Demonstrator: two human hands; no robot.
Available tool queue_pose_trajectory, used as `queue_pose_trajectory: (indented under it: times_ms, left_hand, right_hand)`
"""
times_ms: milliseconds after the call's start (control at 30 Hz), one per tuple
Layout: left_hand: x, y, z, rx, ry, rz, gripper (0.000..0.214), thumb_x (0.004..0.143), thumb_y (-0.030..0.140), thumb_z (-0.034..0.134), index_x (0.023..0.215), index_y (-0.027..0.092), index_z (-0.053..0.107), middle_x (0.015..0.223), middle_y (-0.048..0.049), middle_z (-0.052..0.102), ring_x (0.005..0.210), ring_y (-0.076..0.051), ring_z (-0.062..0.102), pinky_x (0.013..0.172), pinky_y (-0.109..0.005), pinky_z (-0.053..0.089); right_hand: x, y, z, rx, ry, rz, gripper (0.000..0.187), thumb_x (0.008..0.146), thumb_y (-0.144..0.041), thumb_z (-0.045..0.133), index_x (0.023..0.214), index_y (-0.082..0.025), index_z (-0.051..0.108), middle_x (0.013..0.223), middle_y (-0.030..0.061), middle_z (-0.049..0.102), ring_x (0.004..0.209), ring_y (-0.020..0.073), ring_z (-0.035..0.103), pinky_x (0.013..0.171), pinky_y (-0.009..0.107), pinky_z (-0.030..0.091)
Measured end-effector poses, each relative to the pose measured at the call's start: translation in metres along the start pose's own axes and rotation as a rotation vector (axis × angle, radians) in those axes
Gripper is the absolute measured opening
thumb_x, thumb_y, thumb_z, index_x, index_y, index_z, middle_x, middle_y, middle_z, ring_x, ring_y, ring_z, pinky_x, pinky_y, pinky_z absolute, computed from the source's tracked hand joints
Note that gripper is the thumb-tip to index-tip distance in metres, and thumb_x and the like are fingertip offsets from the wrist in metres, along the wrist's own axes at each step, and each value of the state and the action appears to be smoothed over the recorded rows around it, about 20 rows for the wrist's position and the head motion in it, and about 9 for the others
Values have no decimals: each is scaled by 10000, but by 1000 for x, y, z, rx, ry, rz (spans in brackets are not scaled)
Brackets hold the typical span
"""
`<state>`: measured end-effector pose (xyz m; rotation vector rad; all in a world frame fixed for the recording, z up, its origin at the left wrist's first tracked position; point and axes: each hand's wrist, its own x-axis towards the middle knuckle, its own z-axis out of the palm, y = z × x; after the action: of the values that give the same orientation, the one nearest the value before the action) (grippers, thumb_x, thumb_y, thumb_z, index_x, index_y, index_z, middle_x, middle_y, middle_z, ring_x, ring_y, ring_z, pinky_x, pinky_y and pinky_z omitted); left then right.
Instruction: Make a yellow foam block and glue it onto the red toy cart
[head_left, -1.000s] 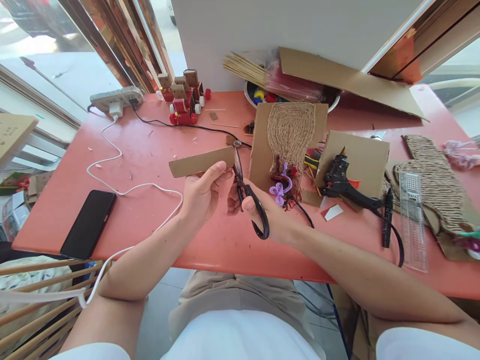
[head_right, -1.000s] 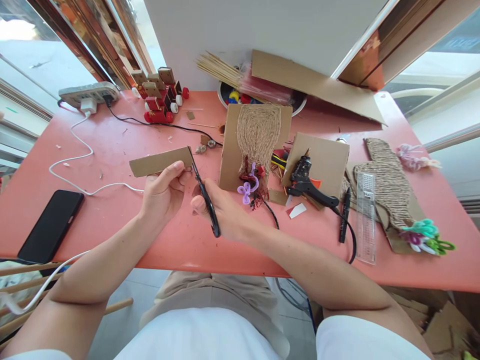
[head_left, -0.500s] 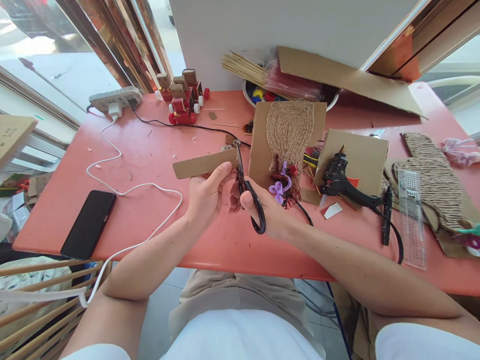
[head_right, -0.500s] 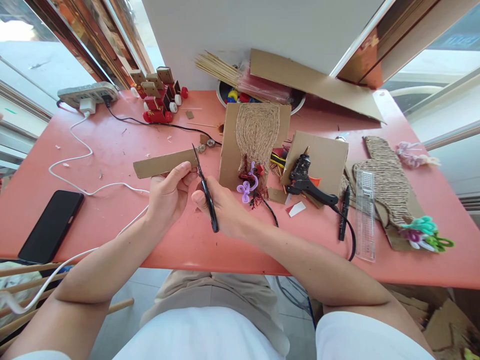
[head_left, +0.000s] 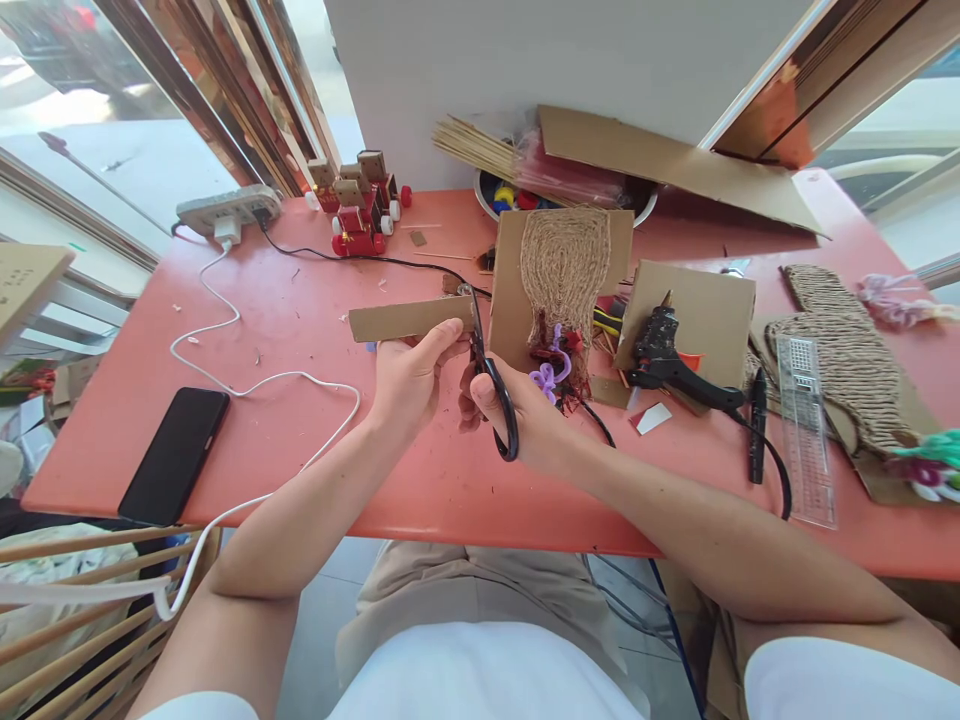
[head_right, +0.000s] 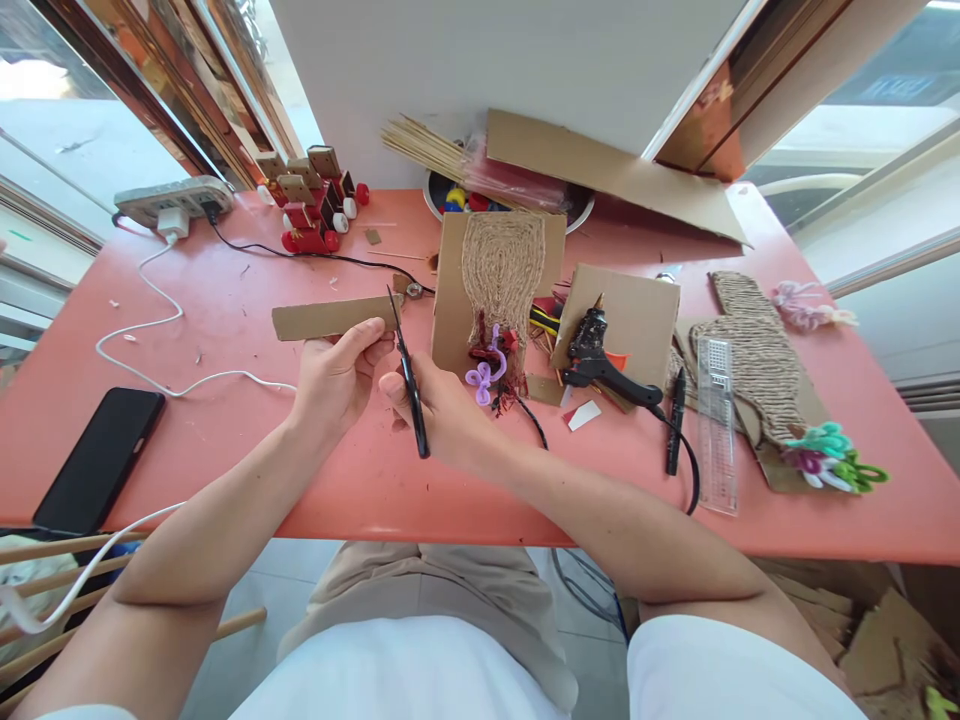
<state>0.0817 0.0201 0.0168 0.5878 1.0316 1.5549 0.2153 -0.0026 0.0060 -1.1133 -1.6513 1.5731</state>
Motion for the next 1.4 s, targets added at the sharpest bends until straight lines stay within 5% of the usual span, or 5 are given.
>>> queue_pose_trajectory:
  times_ms: [333,667,1067,1400]
  left_hand:
    - [5,-3,7,48,23,10,272,541,236,895,672,220,658,649,42,700,635,-152,716,649,-292,632]
    - [3,-4,2,107,-70,-39,305,558,256,932,597,196,635,584,47,636,559,-130,655,586,-275,593]
    - [2,0,3,81,-116,-35,358,477,277,959,622,207,639,586,48,640,566,-117,624,602,-262,589]
    - [2,10,-16,377,-428,-122,56,516,207,778,546,197,732,566,-6,672,531,-125,578,474,-243,489]
  right_hand:
    - [5,-4,3,120,61,89,752,713,-988,632,804,-257,482,578,-48,601,436,145,603,434,274,455]
    - [8,0,4,147,96,34,778,721,-1030,552,808,-263,450,633,-16,629,525,169,681,515,289,530]
    - [7,-10,1,254,119,96,774,629,-989,709,749,-268,453,502,-68,544,411,160,623,383,254,451]
    - [18,-14,-26,173,395,-47,728,509,-781,962,699,-253,498,582,-61,603,460,112,591,443,247,485]
